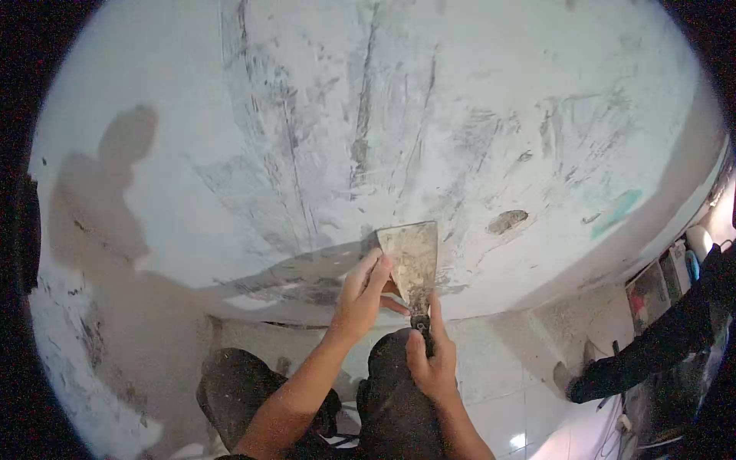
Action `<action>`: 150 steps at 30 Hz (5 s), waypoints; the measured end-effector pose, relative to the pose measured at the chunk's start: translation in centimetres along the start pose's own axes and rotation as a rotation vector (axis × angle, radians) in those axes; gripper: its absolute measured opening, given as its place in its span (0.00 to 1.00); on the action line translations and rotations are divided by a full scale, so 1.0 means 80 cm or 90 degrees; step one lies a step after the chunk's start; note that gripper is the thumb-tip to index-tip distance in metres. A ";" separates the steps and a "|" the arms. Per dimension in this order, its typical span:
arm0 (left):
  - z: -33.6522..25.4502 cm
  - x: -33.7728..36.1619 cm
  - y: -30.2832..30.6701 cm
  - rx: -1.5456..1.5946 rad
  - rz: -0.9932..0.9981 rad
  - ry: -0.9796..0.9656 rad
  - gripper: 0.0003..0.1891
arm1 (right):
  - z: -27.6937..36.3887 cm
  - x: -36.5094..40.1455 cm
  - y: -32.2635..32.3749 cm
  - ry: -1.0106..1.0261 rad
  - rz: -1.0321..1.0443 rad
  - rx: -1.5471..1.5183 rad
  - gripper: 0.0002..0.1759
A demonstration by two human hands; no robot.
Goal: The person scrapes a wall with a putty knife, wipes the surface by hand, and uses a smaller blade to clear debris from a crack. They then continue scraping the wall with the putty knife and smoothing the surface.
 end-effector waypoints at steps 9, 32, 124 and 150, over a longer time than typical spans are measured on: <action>-0.002 -0.004 0.003 -0.047 0.014 -0.027 0.17 | 0.005 -0.007 0.001 0.018 -0.005 0.032 0.37; 0.005 0.009 0.009 -0.025 -0.030 -0.027 0.17 | 0.014 0.005 0.000 -0.063 0.058 0.031 0.36; -0.113 0.126 0.108 0.022 -0.013 -0.231 0.36 | 0.180 -0.021 -0.113 0.225 0.135 -0.146 0.36; -0.242 0.017 -0.120 0.112 0.083 -0.048 0.20 | 0.434 -0.170 0.038 0.350 -0.015 -0.269 0.16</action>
Point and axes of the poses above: each hand's wrist, its own x-axis away from the middle knuckle, its own y-axis out of the back of the hand, z = x × y, the point moved 10 cm from there along -x, towards the middle knuckle, and after that the axes turned 13 degrees about x, right-handed, at the moved point
